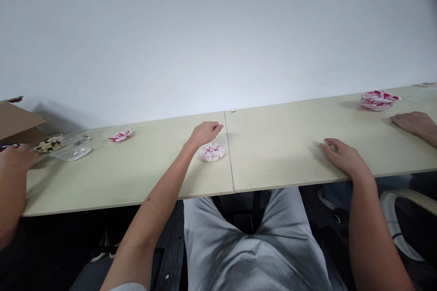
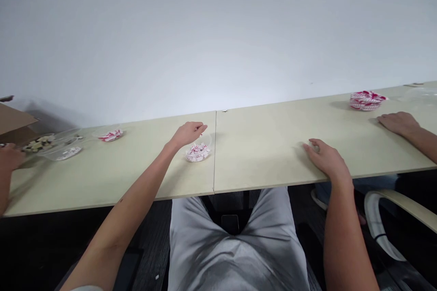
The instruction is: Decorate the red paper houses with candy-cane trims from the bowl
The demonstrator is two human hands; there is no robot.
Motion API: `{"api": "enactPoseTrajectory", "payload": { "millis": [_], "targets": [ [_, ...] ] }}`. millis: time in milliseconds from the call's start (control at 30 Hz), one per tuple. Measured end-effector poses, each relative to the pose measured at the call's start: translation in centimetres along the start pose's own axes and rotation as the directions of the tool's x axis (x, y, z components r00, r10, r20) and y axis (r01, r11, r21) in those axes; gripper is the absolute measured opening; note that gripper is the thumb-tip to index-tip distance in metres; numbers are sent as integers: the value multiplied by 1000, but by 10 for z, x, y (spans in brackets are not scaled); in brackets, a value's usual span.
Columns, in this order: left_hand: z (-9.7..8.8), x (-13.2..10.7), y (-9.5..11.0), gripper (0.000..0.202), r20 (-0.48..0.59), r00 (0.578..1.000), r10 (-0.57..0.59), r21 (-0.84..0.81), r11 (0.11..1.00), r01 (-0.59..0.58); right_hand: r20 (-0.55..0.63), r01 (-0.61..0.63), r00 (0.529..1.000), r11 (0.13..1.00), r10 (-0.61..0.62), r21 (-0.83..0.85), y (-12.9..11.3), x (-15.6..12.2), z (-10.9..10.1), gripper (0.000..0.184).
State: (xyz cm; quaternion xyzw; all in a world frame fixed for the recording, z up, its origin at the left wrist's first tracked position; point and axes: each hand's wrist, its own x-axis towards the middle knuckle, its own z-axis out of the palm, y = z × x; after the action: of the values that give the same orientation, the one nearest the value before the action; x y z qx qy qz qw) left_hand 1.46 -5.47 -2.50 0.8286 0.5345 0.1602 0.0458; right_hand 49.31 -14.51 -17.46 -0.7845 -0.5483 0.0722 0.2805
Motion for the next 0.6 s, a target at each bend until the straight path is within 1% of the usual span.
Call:
{"api": "enactPoseTrajectory", "payload": {
  "millis": [167,333,600],
  "targets": [
    [0,-3,1,50,30,999,-12,1,1000,12,3,-5,1000,1000,5,7,-2,-1,-1,66],
    [0,-3,-2,52,39,999,11,9,1000,-11,8,-9,1000,1000,9,1,-4,-2,-2,67],
    [1,-2,-3,59,51,999,12,1,1000,-12,5,-2,1000,1000,2,8,-1,-1,-1,66]
  ]
}}
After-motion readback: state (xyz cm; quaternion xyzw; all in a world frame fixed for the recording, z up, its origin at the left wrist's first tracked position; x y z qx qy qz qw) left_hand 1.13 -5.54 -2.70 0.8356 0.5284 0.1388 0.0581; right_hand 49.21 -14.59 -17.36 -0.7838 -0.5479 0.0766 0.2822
